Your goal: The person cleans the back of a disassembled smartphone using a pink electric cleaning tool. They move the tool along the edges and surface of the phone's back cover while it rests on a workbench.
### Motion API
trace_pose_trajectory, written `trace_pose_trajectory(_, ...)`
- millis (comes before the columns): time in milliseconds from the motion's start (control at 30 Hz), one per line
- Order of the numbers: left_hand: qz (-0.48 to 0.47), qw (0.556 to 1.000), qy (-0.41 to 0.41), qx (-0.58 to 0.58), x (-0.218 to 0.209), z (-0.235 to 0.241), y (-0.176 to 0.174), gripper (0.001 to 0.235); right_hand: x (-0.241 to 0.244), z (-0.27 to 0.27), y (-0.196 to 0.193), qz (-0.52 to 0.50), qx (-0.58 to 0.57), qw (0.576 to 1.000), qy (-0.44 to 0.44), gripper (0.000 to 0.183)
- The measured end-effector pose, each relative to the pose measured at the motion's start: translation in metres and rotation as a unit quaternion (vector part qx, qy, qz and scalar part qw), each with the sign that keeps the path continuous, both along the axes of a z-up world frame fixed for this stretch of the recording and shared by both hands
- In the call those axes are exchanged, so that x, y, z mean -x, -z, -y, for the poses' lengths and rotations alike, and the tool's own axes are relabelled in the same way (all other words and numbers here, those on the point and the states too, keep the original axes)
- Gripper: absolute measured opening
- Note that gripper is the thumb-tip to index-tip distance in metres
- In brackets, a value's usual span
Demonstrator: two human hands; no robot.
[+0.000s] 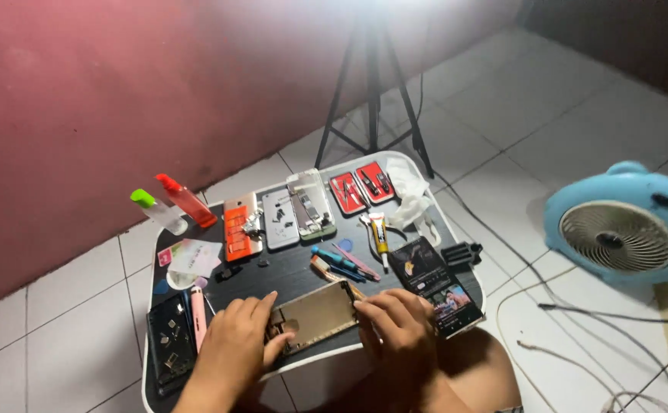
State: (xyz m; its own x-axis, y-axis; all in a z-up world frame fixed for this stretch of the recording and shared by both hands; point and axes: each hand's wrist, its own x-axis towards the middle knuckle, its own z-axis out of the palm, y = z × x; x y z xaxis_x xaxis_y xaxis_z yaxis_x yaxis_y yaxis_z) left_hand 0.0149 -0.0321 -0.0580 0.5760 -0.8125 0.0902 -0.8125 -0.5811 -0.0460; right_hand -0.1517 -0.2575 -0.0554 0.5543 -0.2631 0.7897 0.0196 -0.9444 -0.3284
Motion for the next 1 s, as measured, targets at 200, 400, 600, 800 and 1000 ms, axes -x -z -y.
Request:
trace_pose_trajectory(200, -0.181, 0.977, -0.063, -0.09, -0.006, 0.02, -0.032, 0.058, 0.012, 0.016, 0.01, -0.031, -0.034, 0.999, 0.0, 0.018)
trace_pose_trajectory(400, -0.189, 0.971, -0.095, -0.114, -0.007, 0.01, -0.027, 0.063, 0.013, 0.008, 0.006, -0.065, -0.05, 0.994, 0.072, 0.015)
trace_pose_trajectory(600, -0.225, 0.956, -0.155, -0.105, -0.004, -0.001, -0.022, 0.062, -0.007, -0.007, 0.008, -0.124, 0.051, 0.988, 0.071, 0.015)
trace_pose_trajectory(800, -0.198, 0.963, -0.176, -0.057, -0.001, -0.016, -0.014, 0.056, -0.029, -0.025, 0.015, -0.186, 0.08, 0.979, 0.025, 0.02)
trace_pose_trajectory(1000, -0.18, 0.964, -0.143, -0.133, -0.013, -0.001, -0.026, 0.049, -0.036, -0.042, 0.006, -0.218, 0.075, 0.973, 0.034, 0.02)
